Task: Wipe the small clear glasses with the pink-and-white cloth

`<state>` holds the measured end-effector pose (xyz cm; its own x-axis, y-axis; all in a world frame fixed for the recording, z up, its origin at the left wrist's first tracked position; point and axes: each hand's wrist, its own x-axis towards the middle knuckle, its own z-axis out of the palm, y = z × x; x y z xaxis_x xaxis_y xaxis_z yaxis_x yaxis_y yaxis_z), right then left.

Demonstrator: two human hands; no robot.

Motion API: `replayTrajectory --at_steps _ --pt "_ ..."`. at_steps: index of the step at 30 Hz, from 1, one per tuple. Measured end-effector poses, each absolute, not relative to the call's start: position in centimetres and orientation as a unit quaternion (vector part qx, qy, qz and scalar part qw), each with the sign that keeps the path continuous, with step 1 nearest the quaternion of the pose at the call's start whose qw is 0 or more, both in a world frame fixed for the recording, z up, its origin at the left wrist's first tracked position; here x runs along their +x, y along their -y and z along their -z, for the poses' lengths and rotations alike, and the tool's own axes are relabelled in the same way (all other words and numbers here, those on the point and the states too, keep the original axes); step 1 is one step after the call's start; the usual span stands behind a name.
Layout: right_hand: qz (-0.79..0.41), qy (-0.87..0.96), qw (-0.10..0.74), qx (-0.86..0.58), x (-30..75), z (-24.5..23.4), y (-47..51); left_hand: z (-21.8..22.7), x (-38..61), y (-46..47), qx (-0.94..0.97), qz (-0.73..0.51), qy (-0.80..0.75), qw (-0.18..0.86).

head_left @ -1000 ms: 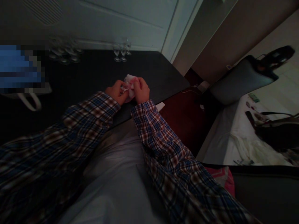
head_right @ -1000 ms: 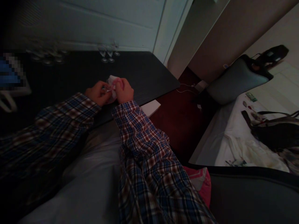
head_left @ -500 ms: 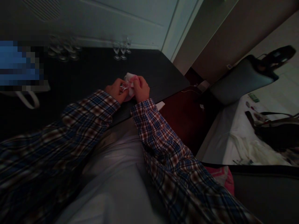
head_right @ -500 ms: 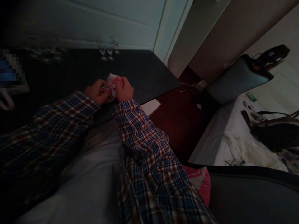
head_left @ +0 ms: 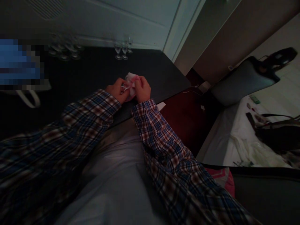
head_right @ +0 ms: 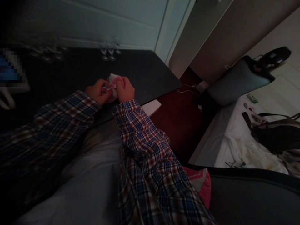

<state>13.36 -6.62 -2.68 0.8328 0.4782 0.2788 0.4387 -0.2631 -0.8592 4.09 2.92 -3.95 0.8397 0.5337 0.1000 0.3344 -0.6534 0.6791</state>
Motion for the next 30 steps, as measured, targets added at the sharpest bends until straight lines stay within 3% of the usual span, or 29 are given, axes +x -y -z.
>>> replayTrajectory --at_steps 30 --pt "-0.021 0.288 0.538 -0.792 13.1 2.6 6.7 2.9 3.7 -2.4 0.903 -0.133 -0.246 0.328"
